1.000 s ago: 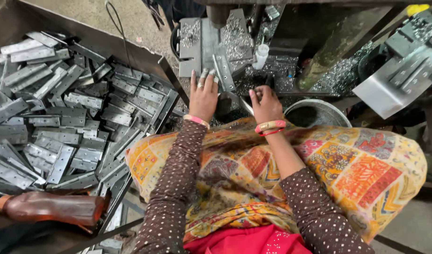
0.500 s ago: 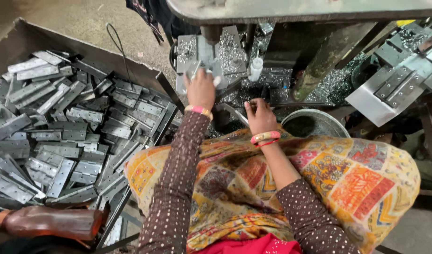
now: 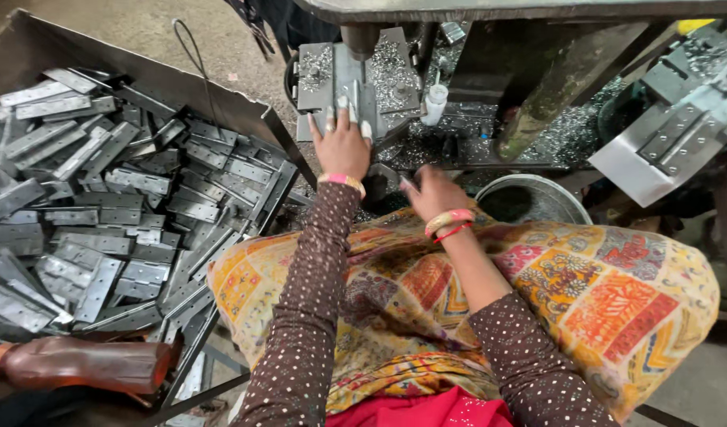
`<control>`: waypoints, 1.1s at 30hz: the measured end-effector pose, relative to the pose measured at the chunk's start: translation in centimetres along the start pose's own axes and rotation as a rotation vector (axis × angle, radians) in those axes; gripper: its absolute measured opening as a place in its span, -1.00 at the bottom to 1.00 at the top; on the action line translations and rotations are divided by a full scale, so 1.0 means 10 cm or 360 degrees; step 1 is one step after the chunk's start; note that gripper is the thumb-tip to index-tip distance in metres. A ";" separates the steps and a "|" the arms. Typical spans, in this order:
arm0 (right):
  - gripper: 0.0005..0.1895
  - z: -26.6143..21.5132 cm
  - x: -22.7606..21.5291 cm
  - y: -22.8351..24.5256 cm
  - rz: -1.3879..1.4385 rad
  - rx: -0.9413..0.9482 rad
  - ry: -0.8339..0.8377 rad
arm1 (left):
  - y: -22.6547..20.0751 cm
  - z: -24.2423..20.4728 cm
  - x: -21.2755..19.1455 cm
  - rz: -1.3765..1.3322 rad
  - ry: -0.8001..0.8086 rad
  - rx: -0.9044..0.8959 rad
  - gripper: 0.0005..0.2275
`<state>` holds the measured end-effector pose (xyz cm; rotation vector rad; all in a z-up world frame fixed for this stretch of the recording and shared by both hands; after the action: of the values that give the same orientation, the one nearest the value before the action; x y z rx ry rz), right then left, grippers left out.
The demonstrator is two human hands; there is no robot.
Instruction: The person sits on the floor and repeatedly picks up metal brackets from a bin, places them under a drill press, and operates the machine to drill holes. After each cycle, the processed bracket is returned to the bin.
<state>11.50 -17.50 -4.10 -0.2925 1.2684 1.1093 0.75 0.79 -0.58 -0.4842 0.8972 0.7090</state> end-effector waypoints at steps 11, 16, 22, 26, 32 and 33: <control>-0.56 -0.56 0.72 -0.35 -0.0278 0.0291 0.0873 | 0.13 -0.02 -0.01 -0.0150 0.0005 -0.0033 -0.75; -0.54 -0.25 0.37 -0.13 -0.0274 0.0194 0.0886 | 0.16 -0.01 -0.02 -0.0148 -0.0121 0.0046 -0.77; -0.52 -0.06 0.19 -0.10 -0.0296 0.0036 0.0680 | 0.13 0.18 0.17 0.0003 0.0048 0.0025 -0.81; -0.53 -0.28 0.47 -0.28 -0.0314 0.0175 0.0806 | 0.11 0.27 0.21 -0.0019 0.0145 -0.0027 -0.78; -0.49 -0.63 0.76 -0.46 -0.0266 0.0184 0.0768 | 0.13 0.11 0.17 -0.0078 -0.0032 0.0001 -0.79; -0.46 -0.55 0.74 -0.44 -0.0360 0.0214 0.0818 | 0.13 0.13 0.16 -0.0063 -0.0041 -0.0003 -0.79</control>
<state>10.79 -19.94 -13.99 -0.6313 1.7058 0.7722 1.20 3.09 -1.32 -0.4927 0.8607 0.6785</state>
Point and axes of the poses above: each hand's wrist, its own z-axis towards the middle knuckle, its own x-axis out of the palm, y = z × x, the point moved 1 cm from there along z, towards the middle knuckle, and after that the axes turned 13 degrees about -y, right-handed, at the moved point
